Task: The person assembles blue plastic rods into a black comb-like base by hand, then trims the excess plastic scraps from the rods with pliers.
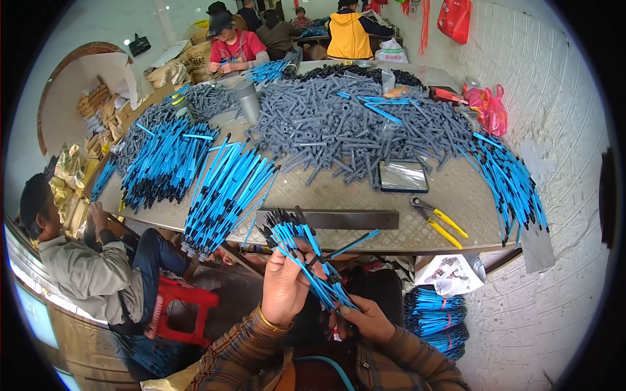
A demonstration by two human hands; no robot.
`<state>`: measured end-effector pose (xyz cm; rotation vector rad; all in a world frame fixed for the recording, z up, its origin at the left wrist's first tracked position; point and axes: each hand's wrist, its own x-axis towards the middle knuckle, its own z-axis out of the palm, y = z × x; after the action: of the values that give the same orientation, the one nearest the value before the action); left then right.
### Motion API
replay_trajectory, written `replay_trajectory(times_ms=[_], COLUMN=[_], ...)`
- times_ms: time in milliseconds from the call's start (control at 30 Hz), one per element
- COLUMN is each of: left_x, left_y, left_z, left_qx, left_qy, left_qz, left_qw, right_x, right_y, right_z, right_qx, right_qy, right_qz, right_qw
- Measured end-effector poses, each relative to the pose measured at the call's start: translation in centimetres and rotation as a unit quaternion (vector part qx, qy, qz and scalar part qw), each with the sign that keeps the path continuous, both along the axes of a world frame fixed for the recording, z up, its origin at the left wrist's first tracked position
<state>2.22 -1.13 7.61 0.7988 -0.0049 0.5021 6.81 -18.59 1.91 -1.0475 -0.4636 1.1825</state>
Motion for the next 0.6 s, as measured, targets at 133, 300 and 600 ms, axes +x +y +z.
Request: replay_trajectory(times_ms=[133, 300, 600], left_x=[-0.2, -0.7, -0.3], left_y=[-0.6, -0.5, 0.0], left_z=[-0.3, -0.7, 0.6], left_qx=[-0.019, 0.003, 0.005], left_qy=[-0.024, -0.006, 0.051], left_qz=[0.004, 0.013, -0.041], left_qw=[1.000, 1.000, 0.998], right_x=[-0.2, -0.6, 0.0], right_y=[0.1, 0.0, 0.1], right_z=[-0.5, -0.2, -0.3], right_qx=[0.003, -0.008, -0.003], right_qy=[-0.003, -0.006, 0.027], right_qz=[-0.014, -0.006, -0.007], right_qw=[1.000, 1.000, 1.000])
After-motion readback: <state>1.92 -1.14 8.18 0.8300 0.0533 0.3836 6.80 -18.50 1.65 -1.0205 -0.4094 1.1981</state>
